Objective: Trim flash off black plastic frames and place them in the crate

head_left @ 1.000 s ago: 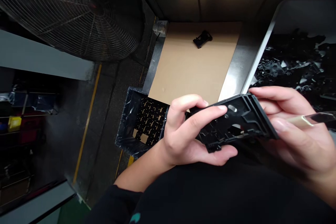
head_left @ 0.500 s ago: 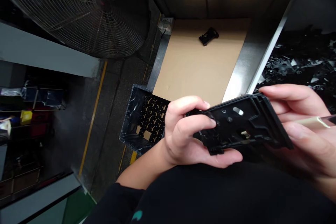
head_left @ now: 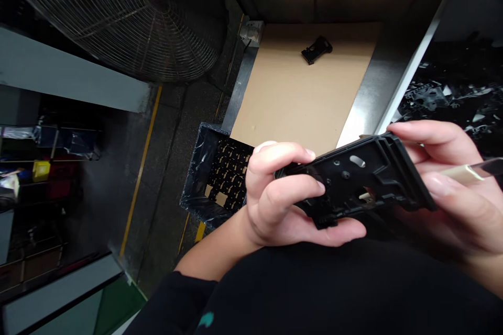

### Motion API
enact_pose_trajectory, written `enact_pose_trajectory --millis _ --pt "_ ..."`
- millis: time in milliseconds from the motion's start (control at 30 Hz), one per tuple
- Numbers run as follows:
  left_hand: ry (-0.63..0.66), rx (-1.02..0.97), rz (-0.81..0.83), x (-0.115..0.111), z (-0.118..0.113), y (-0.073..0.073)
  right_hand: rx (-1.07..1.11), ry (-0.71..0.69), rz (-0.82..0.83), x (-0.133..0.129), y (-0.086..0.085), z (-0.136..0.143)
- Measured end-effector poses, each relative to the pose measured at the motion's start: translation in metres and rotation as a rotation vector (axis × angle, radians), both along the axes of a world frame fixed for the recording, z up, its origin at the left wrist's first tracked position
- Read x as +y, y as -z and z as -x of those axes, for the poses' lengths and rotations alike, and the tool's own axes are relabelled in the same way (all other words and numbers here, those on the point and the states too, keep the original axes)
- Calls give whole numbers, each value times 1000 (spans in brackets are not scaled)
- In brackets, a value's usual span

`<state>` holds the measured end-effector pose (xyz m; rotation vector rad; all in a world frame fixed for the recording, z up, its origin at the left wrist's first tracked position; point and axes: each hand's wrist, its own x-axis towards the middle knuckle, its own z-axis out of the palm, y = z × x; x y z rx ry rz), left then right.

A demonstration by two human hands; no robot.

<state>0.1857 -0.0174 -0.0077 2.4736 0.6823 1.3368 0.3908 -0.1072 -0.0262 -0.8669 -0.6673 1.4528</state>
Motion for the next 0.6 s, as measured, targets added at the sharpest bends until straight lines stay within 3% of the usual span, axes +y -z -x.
enact_pose_trajectory --millis 300,600 --pt "-51 41 25 -3 0 -4 52 45 97 1 8 5" --pt "-26 99 169 -4 5 10 12 52 133 9 9 12"
